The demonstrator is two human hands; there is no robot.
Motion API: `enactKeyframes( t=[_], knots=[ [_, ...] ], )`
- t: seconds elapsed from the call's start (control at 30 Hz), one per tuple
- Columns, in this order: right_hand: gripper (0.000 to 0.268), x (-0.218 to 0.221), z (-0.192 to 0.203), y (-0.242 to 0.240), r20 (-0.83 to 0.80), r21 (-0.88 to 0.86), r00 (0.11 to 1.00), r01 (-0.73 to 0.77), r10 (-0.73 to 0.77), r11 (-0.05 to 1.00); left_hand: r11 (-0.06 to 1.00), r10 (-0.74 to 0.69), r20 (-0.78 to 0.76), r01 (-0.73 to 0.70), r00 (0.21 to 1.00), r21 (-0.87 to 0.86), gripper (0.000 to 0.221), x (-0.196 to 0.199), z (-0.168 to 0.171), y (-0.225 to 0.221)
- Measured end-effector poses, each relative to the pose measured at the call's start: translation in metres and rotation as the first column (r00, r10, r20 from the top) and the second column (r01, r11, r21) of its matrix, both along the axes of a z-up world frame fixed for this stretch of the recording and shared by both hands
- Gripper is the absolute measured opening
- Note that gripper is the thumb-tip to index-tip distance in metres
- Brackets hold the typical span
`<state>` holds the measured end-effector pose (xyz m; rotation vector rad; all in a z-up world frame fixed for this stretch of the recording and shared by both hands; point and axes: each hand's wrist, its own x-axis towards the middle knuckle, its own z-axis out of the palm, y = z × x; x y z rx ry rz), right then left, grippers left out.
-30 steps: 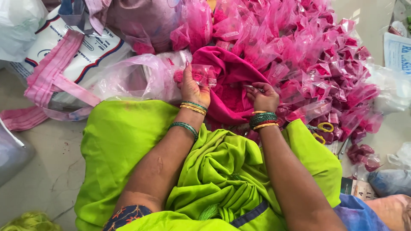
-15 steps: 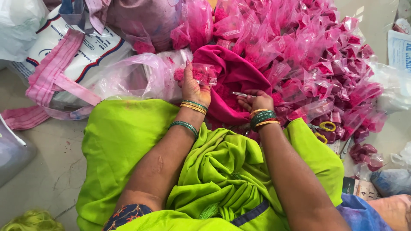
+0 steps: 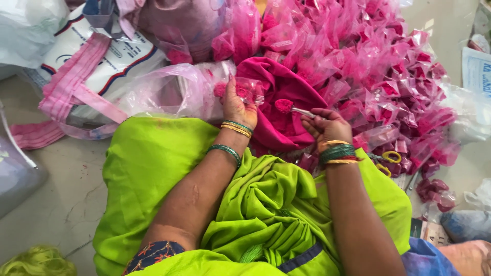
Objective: The person packages pink powder into small plastic bags using a spoon.
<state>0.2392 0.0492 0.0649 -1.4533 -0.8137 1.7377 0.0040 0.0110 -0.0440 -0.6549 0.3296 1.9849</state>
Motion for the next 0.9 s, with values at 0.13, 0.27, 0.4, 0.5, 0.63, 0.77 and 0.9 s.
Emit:
enactKeyframes(
  t=[0.13,0.27,0.4,0.5,0.63,0.77,0.9],
  knots=[
    [0.020,-0.028,0.049,-0.016,-0.043,0.047,0.999,-0.022,0.024,0.999,1.000,0.007,0.018,-0.007,1.000,-0.020,0.033,-0.001,0.013,-0.006],
    [0.018,-0.064,0.054,-0.032,-0.083,0.176,0.989,-0.105,0.121,0.979,0.998,-0.023,0.028,0.025,0.999,-0.055,0.034,-0.002,0.018,-0.008],
    [0.019,-0.105,0.038,-0.060,0.184,0.676,0.932,-0.351,0.312,0.648,0.998,-0.034,0.040,0.037,0.999,-0.059,0.037,-0.002,0.000,-0.001],
    [0.039,-0.121,0.072,-0.081,0.766,0.597,0.621,-0.783,-0.167,-0.174,0.997,-0.077,0.114,0.075,0.991,0.020,0.044,-0.002,-0.036,0.012],
    [0.037,-0.110,0.077,-0.075,0.757,0.569,0.628,-0.769,-0.177,-0.292,0.992,-0.086,0.156,0.070,0.984,0.101,0.048,-0.005,-0.016,0.002],
    [0.030,-0.078,0.065,-0.062,0.538,0.842,0.834,-0.528,-0.123,0.108,0.995,-0.021,0.151,0.006,0.988,0.100,0.051,-0.008,0.007,-0.009],
    [0.022,-0.029,0.040,-0.028,0.381,0.683,0.924,-0.299,0.024,0.666,0.995,-0.030,0.155,0.014,0.987,0.102,0.058,-0.008,0.021,-0.015]
  ],
)
